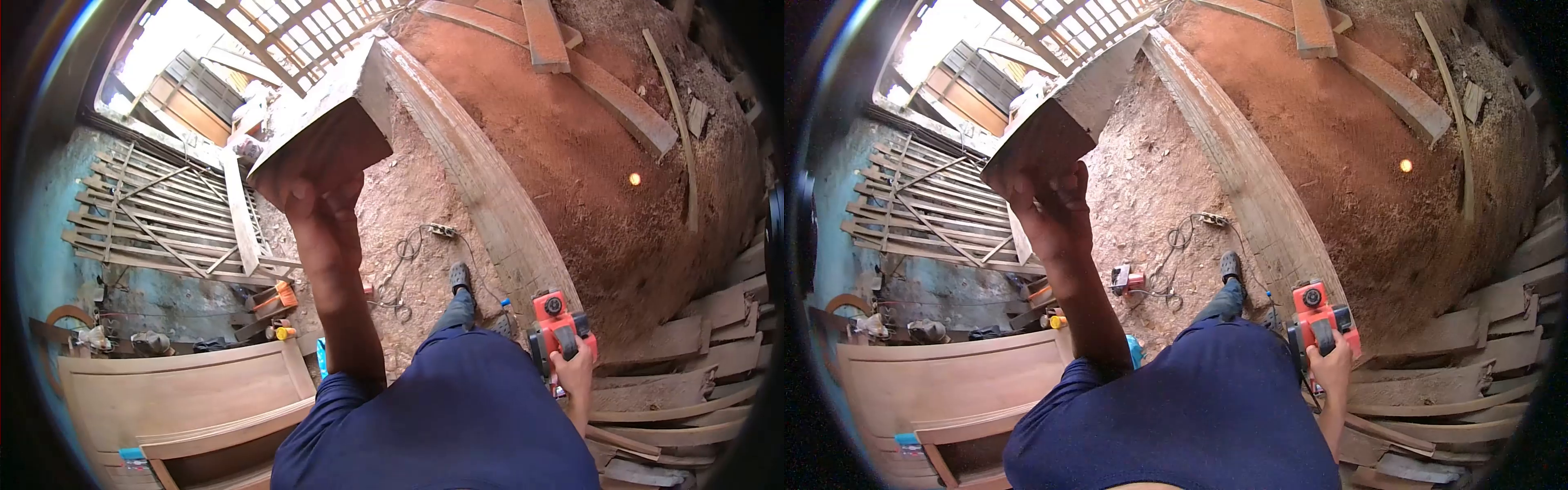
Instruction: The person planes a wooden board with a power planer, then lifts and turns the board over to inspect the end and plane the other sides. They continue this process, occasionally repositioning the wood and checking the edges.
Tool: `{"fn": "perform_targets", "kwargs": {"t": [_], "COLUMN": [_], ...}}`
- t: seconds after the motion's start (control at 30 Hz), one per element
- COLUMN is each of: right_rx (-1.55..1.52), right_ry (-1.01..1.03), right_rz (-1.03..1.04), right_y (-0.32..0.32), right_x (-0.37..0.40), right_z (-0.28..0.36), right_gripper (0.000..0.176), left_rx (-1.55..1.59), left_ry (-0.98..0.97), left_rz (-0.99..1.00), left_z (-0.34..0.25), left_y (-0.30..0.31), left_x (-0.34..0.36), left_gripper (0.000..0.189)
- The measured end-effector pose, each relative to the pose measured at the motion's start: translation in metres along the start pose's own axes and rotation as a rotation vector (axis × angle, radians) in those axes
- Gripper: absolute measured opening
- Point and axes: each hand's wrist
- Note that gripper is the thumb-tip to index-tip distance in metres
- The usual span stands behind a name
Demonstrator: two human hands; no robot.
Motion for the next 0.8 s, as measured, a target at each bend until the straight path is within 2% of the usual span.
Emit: {"fn": "perform_targets", "kwargs": {"t": [0.07, 0.13, 0.27, 0.37, 0.43, 0.53, 0.57, 0.6, 0.63, 0.67, 0.73, 0.8], "right_rx": [0.014, 0.031, 0.043, 0.032, 0.030, 0.042, 0.055, 0.073, 0.096, 0.074, 0.181, 0.108], "right_ry": [-0.015, -0.026, -0.061, -0.055, -0.061, -0.011, -0.003, 0.014, 0.061, -0.039, 0.144, -0.027], "right_rz": [-0.007, -0.012, 0.031, 0.037, 0.056, 0.021, 0.025, 0.032, -0.010, 0.058, -0.050, 0.092], "right_y": [-0.001, -0.002, -0.004, 0.001, 0.006, 0.007, 0.005, 0.002, -0.005, -0.002, -0.004, 0.006], "right_x": [0.001, 0.000, -0.002, -0.003, 0.000, -0.002, -0.003, -0.004, -0.005, -0.007, -0.006, -0.007], "right_z": [-0.004, -0.009, -0.021, -0.007, 0.006, 0.011, 0.004, -0.007, -0.031, -0.027, -0.033, -0.004], "right_gripper": [0.037, 0.040, 0.040, 0.038, 0.037, 0.035, 0.037, 0.039, 0.044, 0.051, 0.053, 0.052], "left_rx": [-0.003, -0.055, -0.010, 0.033, -0.083, -0.005, -0.021, 0.006, 0.005, 0.006, 0.018, 0.058], "left_ry": [0.013, -0.065, -0.053, -0.048, -0.063, -0.007, -0.079, -0.036, -0.028, -0.020, 0.019, 0.043], "left_rz": [-0.029, -0.091, -0.096, -0.078, -0.013, 0.092, 0.023, 0.154, 0.155, 0.152, 0.115, 0.069], "left_z": [0.000, -0.001, 0.003, 0.002, -0.002, 0.001, 0.006, 0.007, 0.007, 0.009, 0.008, 0.007], "left_y": [-0.002, -0.006, 0.003, 0.003, -0.002, 0.000, -0.006, -0.001, -0.003, -0.007, -0.013, -0.016], "left_x": [0.000, 0.002, 0.000, 0.001, 0.003, 0.002, 0.008, 0.005, 0.004, 0.006, 0.008, 0.011], "left_gripper": [0.077, 0.078, 0.075, 0.073, 0.076, 0.075, 0.073, 0.068, 0.066, 0.063, 0.058, 0.052]}}
Point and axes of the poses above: each hand's wrist, its own x-axis away from the middle knuckle, its own y-axis out of the back of the hand, z = x × y, and after that the axes turned 6 degrees about -z, right-handed
